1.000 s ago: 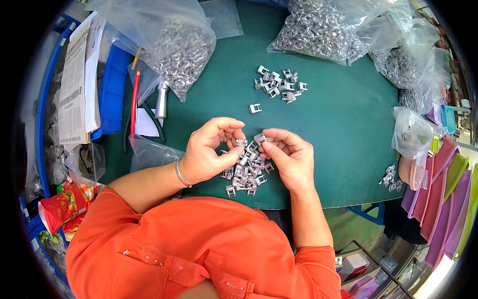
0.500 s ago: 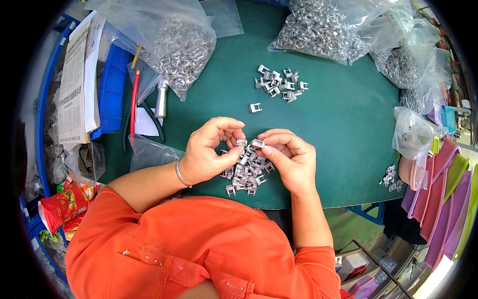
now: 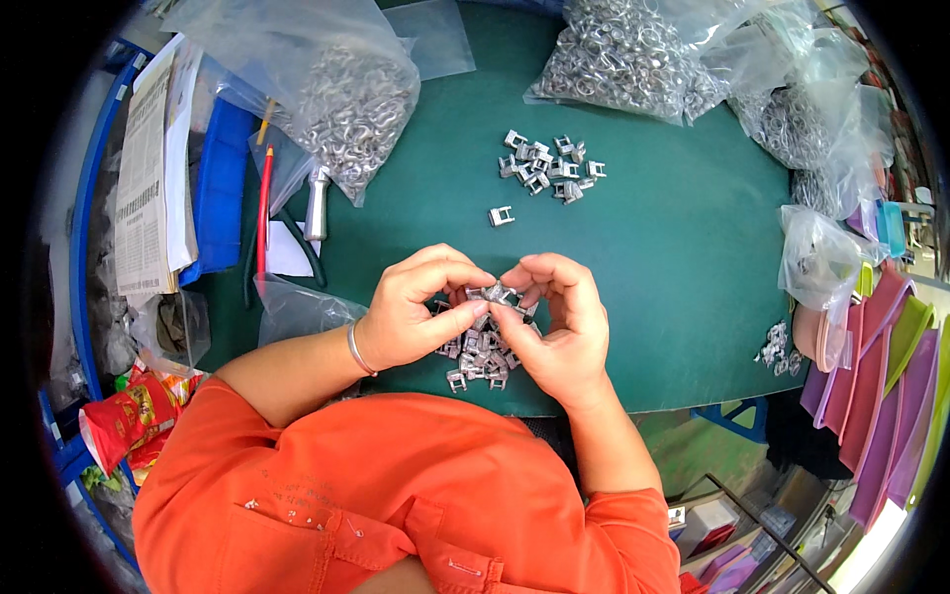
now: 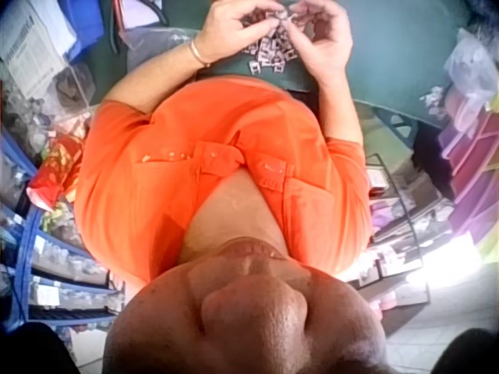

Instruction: The person assembles small metal hardware components by hand on a green workbench. They first connect curved hooks to rectangular frames, then open a plastic bag to pour out more frames and continue assembling them one by one.

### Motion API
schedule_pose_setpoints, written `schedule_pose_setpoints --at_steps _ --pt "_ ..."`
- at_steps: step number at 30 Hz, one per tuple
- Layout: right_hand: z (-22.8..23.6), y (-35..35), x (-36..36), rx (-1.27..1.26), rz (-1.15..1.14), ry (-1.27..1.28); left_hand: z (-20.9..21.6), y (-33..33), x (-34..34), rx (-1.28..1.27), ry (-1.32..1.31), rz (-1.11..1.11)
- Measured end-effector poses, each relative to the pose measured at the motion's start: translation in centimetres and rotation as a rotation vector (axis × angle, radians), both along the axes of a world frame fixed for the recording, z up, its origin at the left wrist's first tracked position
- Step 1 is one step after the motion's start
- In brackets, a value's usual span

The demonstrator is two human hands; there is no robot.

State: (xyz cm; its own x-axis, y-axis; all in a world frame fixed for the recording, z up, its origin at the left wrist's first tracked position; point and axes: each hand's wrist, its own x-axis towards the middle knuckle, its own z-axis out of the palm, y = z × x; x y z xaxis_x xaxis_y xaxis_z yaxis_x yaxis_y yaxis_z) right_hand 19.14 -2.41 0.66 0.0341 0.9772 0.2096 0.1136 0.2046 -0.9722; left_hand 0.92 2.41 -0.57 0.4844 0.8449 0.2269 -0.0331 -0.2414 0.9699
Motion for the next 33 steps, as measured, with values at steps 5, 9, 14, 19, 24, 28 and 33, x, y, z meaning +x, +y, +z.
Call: schedule_pose_setpoints --at_steps 5,9,14,19,24,28,33 --pt "0.2 0.0 -0.1 0.041 0.030 -0.021 -0.1 0.0 0.0 -0.015 0.000 -0.017" --pt "0.5 -0.1 -0.2 -0.024 0.026 0.112 -0.1 -0.1 0.0 -0.018 0.011 -0.022" --pt "0.8 -0.2 0.1 -0.150 -0.051 0.206 -0.1 0.0 0.0 0.004 0.015 -0.022" --pt "1.0 0.1 0.1 -0.061 0.036 0.071 0.0 0.0 0.0 0.010 0.006 -0.011" --pt "0.3 -0.2 0.7 -0.120 0.028 0.097 -0.2 0.0 0.2 -0.030 -0.056 0.046" --pt "0.8 -0.5 1.1 -0.224 0.049 0.223 -0.9 0.0 0.2 -0.039 -0.082 0.043" --pt "0.3 -0.6 1.0 -0.221 0.079 0.326 -0.1 0.0 0.0 0.000 -0.001 -0.038"
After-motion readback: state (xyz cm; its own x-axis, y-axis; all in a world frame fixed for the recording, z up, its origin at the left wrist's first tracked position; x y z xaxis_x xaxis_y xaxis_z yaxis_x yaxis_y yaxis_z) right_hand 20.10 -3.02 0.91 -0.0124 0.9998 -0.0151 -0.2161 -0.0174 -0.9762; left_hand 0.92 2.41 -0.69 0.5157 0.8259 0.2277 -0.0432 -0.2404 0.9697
